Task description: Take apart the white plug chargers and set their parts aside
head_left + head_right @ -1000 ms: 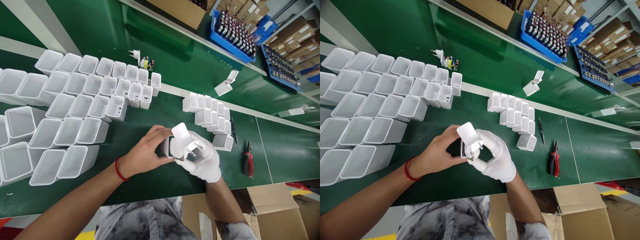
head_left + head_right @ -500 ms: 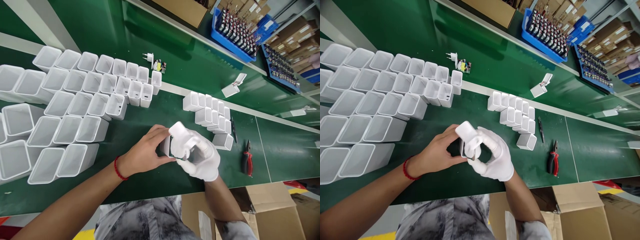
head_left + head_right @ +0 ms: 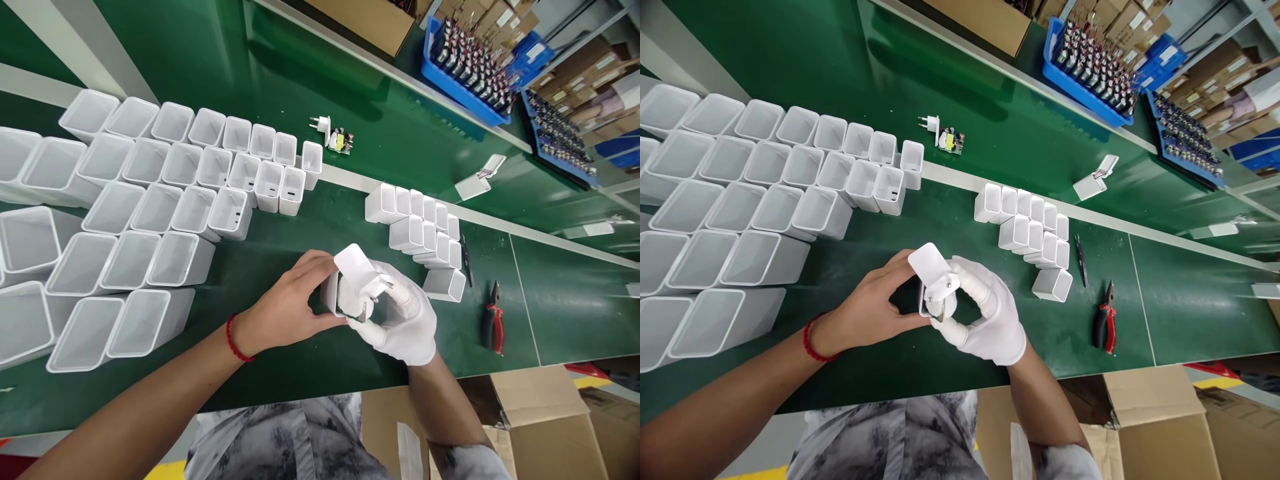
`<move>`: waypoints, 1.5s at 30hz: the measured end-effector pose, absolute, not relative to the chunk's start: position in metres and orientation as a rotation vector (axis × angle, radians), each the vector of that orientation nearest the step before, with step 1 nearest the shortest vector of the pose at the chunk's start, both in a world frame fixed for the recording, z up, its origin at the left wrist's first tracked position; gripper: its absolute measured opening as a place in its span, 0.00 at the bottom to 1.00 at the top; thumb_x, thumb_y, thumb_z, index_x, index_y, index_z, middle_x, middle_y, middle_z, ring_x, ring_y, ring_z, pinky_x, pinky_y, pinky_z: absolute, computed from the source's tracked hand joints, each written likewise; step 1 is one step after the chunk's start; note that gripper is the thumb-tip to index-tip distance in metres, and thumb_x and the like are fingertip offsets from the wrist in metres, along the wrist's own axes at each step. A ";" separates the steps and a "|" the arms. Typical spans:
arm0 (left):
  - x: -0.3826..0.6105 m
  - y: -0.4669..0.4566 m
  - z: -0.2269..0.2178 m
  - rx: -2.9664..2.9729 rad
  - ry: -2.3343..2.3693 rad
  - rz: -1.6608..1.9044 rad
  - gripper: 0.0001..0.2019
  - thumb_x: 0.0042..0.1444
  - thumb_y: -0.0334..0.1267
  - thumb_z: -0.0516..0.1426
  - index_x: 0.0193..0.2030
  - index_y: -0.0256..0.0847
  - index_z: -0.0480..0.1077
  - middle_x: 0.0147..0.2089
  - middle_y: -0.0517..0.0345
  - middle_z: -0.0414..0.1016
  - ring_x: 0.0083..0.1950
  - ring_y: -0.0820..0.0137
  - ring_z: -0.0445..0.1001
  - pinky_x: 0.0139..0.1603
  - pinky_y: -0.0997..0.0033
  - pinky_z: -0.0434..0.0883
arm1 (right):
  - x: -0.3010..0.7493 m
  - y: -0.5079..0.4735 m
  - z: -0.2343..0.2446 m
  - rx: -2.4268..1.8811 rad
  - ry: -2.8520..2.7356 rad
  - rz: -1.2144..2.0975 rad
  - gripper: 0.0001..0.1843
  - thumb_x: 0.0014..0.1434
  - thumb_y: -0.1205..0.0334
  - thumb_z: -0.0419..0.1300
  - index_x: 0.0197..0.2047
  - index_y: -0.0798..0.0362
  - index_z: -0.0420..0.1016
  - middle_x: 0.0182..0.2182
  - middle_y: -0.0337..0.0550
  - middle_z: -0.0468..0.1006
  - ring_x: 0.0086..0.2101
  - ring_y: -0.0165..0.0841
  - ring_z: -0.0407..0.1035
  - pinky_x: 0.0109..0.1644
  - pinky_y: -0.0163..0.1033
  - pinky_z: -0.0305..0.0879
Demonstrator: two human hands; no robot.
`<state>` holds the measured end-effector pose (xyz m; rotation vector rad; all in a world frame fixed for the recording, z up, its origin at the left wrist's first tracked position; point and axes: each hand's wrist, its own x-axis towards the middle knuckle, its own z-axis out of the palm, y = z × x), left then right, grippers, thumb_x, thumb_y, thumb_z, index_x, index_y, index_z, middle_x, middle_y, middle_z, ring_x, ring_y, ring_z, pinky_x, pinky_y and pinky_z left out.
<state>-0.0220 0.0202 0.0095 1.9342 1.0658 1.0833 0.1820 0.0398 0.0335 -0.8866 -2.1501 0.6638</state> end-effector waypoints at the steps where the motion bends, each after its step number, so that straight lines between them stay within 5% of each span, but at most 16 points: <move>1: -0.022 0.020 0.009 1.934 1.065 1.083 0.23 0.52 0.38 0.65 0.53 0.37 0.64 0.51 0.48 0.73 0.56 0.61 0.69 0.50 0.68 0.72 | 0.181 0.040 0.034 -0.858 -2.145 0.657 0.42 0.47 0.68 0.68 0.63 0.41 0.60 0.52 0.46 0.74 0.48 0.46 0.73 0.48 0.52 0.73; 17: -0.020 0.017 0.007 1.970 1.091 1.086 0.22 0.53 0.34 0.64 0.54 0.40 0.63 0.53 0.50 0.72 0.56 0.63 0.70 0.55 0.67 0.72 | 0.176 0.041 0.041 -0.844 -2.234 0.633 0.37 0.52 0.68 0.65 0.63 0.42 0.58 0.52 0.49 0.70 0.50 0.41 0.70 0.52 0.49 0.71; 24: -0.013 0.016 -0.005 1.941 1.340 1.042 0.31 0.47 0.44 0.68 0.54 0.39 0.62 0.50 0.48 0.73 0.55 0.56 0.73 0.55 0.60 0.73 | 0.180 0.035 0.031 -0.981 -2.292 0.617 0.44 0.54 0.48 0.65 0.68 0.47 0.51 0.58 0.54 0.65 0.56 0.46 0.65 0.57 0.55 0.68; 29: -0.009 0.017 -0.007 1.971 1.368 0.944 0.30 0.53 0.37 0.63 0.61 0.40 0.57 0.51 0.47 0.72 0.56 0.54 0.71 0.56 0.54 0.71 | 0.172 0.015 0.025 -0.994 -2.399 0.105 0.34 0.58 0.66 0.62 0.65 0.48 0.57 0.48 0.51 0.76 0.47 0.42 0.73 0.46 0.47 0.75; 38: -0.032 0.017 -0.001 2.060 1.205 0.754 0.29 0.56 0.36 0.58 0.63 0.39 0.55 0.59 0.44 0.68 0.64 0.50 0.61 0.62 0.44 0.64 | 0.153 0.017 0.007 -1.090 -2.393 0.001 0.36 0.62 0.68 0.57 0.70 0.48 0.49 0.55 0.55 0.73 0.52 0.45 0.72 0.50 0.49 0.76; 45: -0.041 0.019 -0.002 2.146 1.235 0.835 0.28 0.53 0.29 0.54 0.62 0.32 0.58 0.57 0.41 0.69 0.64 0.51 0.59 0.62 0.46 0.66 | 0.162 0.021 0.007 -1.062 -2.268 -0.114 0.37 0.58 0.72 0.61 0.68 0.42 0.56 0.54 0.47 0.75 0.47 0.43 0.75 0.48 0.47 0.77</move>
